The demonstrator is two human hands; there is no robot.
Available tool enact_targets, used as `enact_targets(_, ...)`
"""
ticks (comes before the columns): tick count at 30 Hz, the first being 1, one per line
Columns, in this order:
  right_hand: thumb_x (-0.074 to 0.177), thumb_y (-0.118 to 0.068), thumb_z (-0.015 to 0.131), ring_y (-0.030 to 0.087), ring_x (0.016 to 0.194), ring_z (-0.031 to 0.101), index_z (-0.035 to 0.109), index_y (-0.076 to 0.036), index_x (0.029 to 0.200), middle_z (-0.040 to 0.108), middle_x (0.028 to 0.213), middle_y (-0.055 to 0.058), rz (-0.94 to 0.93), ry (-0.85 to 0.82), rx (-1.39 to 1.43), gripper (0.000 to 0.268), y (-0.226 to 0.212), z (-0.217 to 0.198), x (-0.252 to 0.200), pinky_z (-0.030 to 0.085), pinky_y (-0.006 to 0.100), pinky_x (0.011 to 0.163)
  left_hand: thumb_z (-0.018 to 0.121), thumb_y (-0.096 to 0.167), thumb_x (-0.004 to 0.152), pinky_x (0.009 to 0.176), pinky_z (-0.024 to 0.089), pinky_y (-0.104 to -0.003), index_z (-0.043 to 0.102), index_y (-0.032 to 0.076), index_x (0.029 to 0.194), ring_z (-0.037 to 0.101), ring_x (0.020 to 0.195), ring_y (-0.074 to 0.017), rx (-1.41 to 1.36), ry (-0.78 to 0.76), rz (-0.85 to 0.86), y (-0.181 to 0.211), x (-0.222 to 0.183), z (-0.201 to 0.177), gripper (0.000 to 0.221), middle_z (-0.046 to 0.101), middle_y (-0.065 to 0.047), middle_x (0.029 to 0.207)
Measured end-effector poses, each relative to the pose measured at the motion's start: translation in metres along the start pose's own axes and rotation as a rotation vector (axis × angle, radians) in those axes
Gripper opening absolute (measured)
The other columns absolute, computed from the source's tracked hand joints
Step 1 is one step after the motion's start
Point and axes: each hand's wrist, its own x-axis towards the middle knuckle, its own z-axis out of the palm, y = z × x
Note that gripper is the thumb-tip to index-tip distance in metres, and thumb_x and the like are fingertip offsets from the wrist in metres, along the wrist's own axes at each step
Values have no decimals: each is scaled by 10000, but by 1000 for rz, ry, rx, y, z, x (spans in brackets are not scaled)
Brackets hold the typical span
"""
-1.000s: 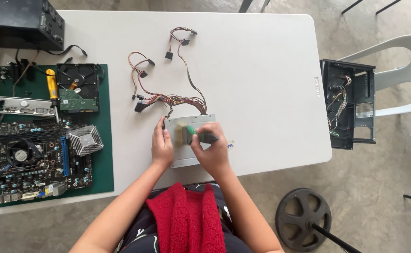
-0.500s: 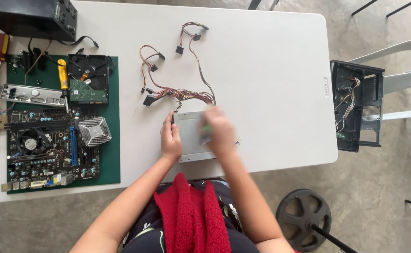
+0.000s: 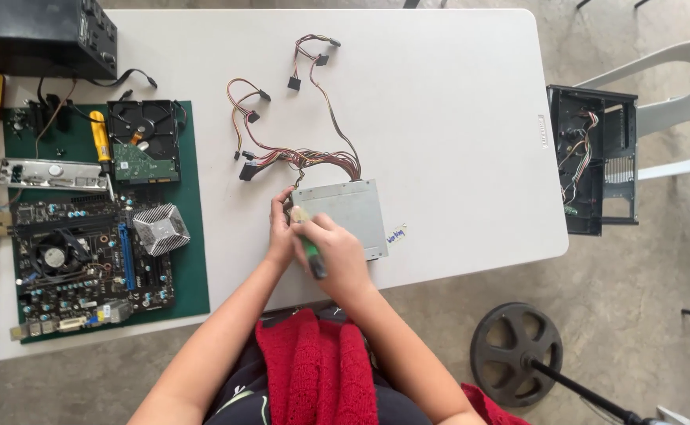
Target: Disassembling a computer power supply unit and cleaning its internal and external components using a brush and screwdriver.
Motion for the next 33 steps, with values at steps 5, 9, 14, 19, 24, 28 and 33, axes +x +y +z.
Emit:
enact_targets(5, 916, -173, 756, 271, 868, 722, 713, -232, 1057, 673, 946, 11, 174, 316, -200, 159, 62, -39, -18, 604, 387, 804, 731, 294, 1033, 1121, 516, -550, 532, 215, 1499, 581, 1372, -410, 120, -245, -61, 22, 29, -42, 513, 504, -145, 1574)
enact_targets(9, 894, -163, 761, 284, 834, 723, 693, -230, 985, 644, 886, 12, 66, 303, -379, 132, 49, 5, -45, 620, 397, 755, 862, 332, 936, 1020, 590, -551, 611, 237, 1404, 645, 1301, -405, 220, -354, -164, 38, 48, -51, 540, 577, -118, 1520)
enact_targets(14, 925, -297, 797, 148, 934, 746, 766, -339, 1077, 726, 988, -90, 135, 385, -57, 160, 38, 26, -71, 607, 289, 856, 876, 288, 909, 995, 610, -553, 603, 203, 1380, 655, 1276, -427, 281, -407, -123, 20, 70, -48, 551, 590, -150, 1493)
enact_targets(19, 920, -208, 800, 168, 826, 695, 777, -268, 1063, 640, 943, -54, 407, 703, -724, 157, 41, 12, -98, 605, 331, 752, 761, 249, 979, 1033, 606, -539, 533, 135, 1408, 657, 1279, -429, 377, -462, -85, 52, 61, -47, 499, 558, -214, 1509)
enact_targets(24, 884, -317, 806, 76, 882, 732, 767, -370, 885, 704, 912, -188, 46, 489, -101, 66, -49, 102, -118, 594, 231, 790, 759, 255, 992, 973, 627, -509, 495, 160, 1389, 687, 1220, -422, 463, -467, -59, 37, 73, -46, 485, 587, -192, 1469)
enact_targets(28, 823, -131, 854, 189, 948, 754, 792, -230, 981, 763, 1010, -33, 76, 472, 182, 197, 6, 105, -139, 617, 317, 813, 780, 272, 986, 935, 640, -491, 511, 166, 1365, 705, 1187, -410, 503, -463, -42, 46, 76, -44, 476, 614, -169, 1440)
enact_targets(33, 967, -169, 819, 181, 1031, 698, 801, -245, 1136, 670, 1098, -35, 463, 972, -233, 187, 78, 33, -158, 594, 331, 867, 753, 312, 1004, 1100, 524, -552, 519, 167, 1383, 580, 1392, -375, 640, -446, -66, 87, 51, -48, 468, 624, -157, 1474)
